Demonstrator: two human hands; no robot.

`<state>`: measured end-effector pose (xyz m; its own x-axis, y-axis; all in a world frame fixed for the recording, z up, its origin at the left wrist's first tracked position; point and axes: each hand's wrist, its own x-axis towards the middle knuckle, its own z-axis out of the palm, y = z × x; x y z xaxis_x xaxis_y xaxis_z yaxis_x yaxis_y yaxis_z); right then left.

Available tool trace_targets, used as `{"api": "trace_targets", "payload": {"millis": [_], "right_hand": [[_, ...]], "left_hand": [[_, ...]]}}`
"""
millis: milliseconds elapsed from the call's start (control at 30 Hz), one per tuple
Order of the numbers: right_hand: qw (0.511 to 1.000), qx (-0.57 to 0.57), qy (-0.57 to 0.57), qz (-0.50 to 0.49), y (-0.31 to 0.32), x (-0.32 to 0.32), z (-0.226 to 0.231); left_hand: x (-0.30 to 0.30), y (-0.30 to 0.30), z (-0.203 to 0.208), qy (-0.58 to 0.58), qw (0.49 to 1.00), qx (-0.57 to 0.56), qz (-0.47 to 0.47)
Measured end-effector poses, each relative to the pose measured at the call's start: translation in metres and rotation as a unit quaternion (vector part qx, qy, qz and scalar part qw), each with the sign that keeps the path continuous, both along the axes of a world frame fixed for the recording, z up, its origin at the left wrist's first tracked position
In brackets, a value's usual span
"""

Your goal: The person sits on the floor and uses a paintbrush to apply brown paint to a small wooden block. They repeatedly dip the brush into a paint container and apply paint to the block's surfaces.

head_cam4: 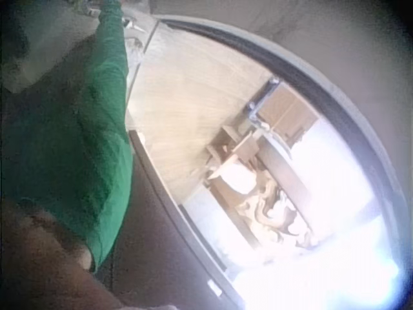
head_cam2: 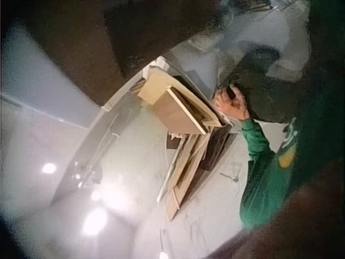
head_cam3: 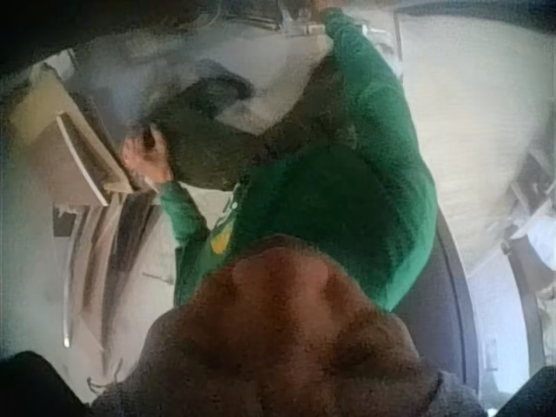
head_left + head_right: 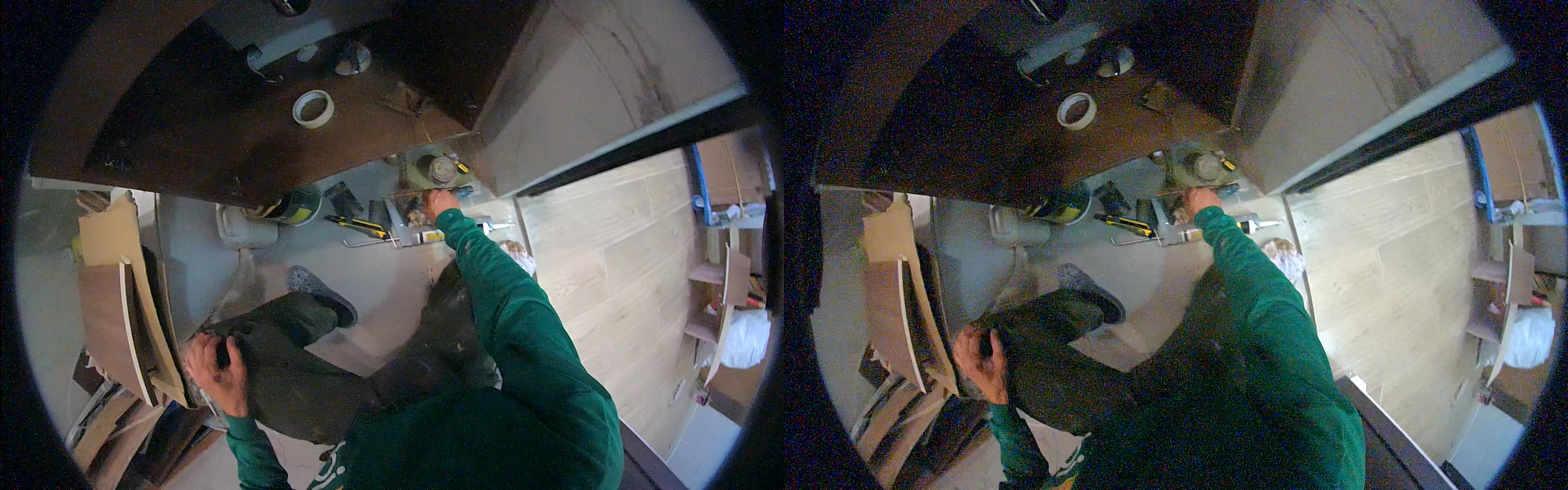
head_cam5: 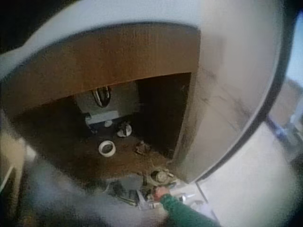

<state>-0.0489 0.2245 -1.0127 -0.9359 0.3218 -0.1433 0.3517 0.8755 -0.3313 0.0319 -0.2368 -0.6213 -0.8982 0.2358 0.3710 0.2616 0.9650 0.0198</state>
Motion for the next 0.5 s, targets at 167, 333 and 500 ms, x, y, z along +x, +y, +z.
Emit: {"api": "trace_targets", "payload": {"millis": [167,333,500], "right_hand": [[0.990,0.041,-0.092,0.096,-0.008,-0.047,-0.026],[0.986,0.032,-0.119,0.110,-0.008,-0.056,-0.028],[0.984,-0.008,-0.142,0.112,-0.010,-0.057,-0.016]], "left_hand": [[0.011,-0.003,-0.004,0.012,1.000,-0.018,0.005],[0.018,-0.003,-0.004,0.006,0.998,-0.063,0.007],[0.017,-0.002,-0.008,-0.006,0.996,-0.076,0.036]]}}
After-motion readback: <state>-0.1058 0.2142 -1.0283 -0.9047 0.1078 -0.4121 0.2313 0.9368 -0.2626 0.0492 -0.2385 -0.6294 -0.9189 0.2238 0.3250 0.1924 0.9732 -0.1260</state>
